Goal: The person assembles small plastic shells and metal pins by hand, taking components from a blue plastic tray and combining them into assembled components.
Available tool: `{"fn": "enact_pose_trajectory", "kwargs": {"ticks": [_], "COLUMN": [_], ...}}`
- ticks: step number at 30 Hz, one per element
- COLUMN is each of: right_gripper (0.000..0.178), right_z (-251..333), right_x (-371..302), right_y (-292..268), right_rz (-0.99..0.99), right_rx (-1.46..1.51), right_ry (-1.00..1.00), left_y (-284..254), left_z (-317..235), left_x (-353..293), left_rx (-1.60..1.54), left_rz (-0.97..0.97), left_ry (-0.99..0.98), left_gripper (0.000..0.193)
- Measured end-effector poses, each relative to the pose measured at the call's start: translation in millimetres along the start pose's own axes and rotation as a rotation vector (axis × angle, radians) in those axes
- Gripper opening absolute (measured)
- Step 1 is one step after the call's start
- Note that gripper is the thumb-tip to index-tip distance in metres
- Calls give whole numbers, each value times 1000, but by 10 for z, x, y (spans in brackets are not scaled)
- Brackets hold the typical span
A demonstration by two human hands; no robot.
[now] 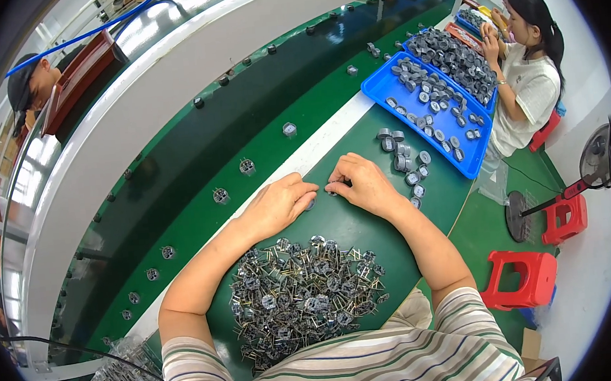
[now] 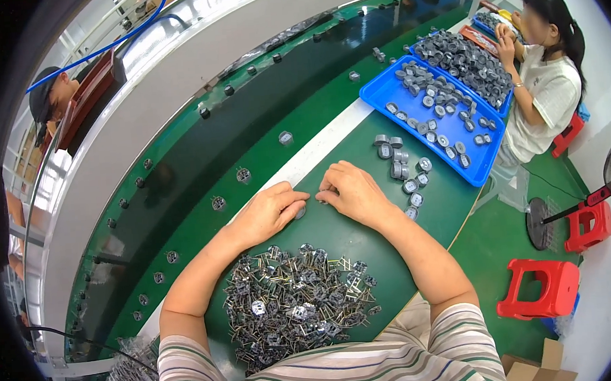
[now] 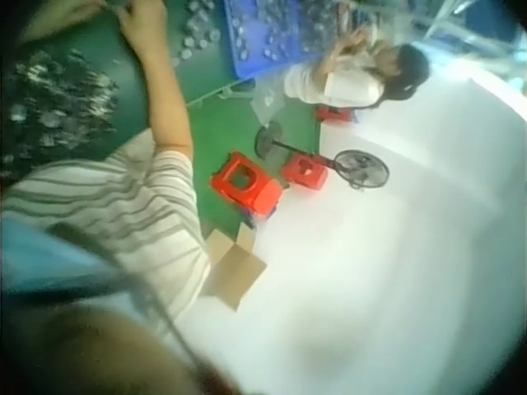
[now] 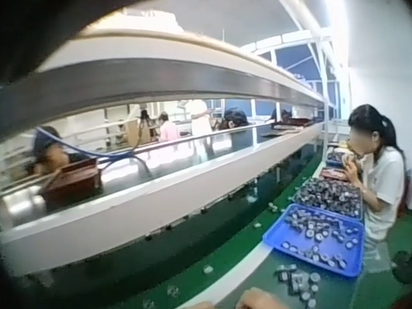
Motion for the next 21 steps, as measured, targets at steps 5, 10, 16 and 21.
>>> {"fn": "enact_pose_trajectory", "kwargs": {"ticks": [5,10,16,21], "right_gripper": [13,12,10,10], "right_z": [-100,-18,-41,9], "right_x": [-8,24,10,27], "right_y": [20,3,72,3], "right_rz": [-38,-97,-136,-212], "right_rx": [5,74,192,-24], "right_ry": [-101,-39,-5,-42], "left_y": [92,-32,39,-16], "left_z": [136,92,-5,84], "left_x": [5,-9,6,-23], "left_rx": [-40,-19,118,-61], "left_rz": [-248,-55,-72,-120], "left_ry": [-92,-112,-245,-79], "left_gripper": [28,45,50,51]}}
Point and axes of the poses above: each hand's wrist, its own x-axis towards the middle knuckle, its own y-axis out of the palm, z = x × y, the point moved 3 cm from there along x, towards the middle knuckle, and after that the axes turned 12 degrees about x, right-handed, at the moved point
